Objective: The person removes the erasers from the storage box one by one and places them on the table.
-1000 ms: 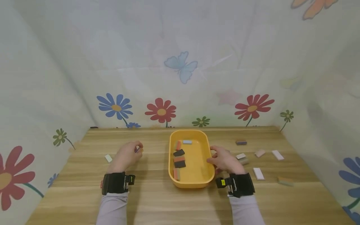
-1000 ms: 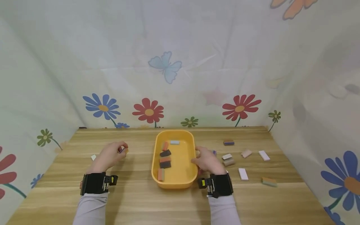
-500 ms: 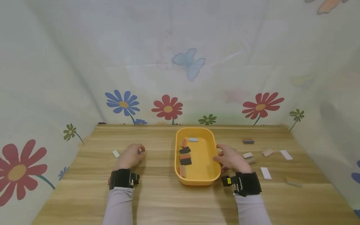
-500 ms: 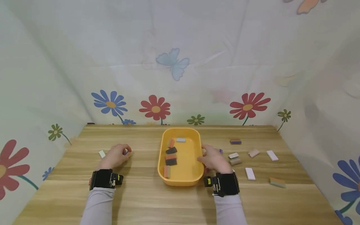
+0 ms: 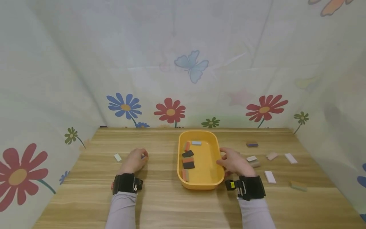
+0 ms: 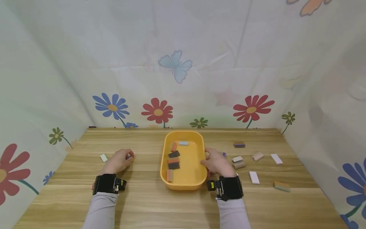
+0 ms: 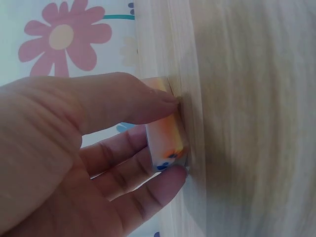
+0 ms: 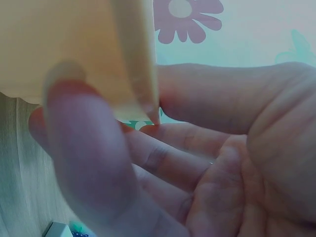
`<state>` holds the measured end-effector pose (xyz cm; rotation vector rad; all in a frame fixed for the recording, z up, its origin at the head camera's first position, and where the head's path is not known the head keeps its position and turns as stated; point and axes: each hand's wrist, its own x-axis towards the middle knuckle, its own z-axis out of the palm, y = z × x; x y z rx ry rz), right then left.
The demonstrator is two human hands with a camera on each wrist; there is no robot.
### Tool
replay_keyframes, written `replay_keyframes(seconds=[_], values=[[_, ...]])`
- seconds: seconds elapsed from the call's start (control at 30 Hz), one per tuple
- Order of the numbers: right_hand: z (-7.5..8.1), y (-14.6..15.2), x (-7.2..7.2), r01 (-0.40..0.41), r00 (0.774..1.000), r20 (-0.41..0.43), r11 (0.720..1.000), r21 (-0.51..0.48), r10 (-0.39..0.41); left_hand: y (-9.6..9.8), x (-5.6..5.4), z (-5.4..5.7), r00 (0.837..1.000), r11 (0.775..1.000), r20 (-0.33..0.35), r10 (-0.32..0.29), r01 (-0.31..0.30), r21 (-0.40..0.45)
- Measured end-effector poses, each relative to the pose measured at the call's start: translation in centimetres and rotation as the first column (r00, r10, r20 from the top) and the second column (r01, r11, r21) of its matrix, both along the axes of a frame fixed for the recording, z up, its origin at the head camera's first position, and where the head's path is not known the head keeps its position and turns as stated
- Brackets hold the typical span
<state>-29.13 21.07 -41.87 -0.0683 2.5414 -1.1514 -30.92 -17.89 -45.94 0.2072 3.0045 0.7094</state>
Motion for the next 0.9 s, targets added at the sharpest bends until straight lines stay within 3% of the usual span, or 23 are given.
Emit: replay_keyframes(seconds=[0.23,0.4,0.7,0.9], values=[[0.0,0.1,-0.1,-0.012,1.000,-0.009,1.000,0.012,0.012,0.3,0.3,0.3,1.000,1.000,-0.008,-0.001,0.001,0.014],[0.0,0.1,-0.1,-0.017,1.000,-0.012,1.000,0.018,0.017,0.4,0.6,0.8,1.000,1.000,0.023,0.015,-0.015,0.006],[0.1,0.1,0.1,-0.008,1.000,0.009,0.999,0.049,0.007,1.7,1.3,3.3,0.998,0.999,0.044,0.037,-0.036,-0.017],[0.0,0.1,0.1,-0.007,1.000,0.010,0.999,0.035,0.007,3.0,1.4,4.4,0.999,0.999,0.032,0.035,-0.034,-0.032]])
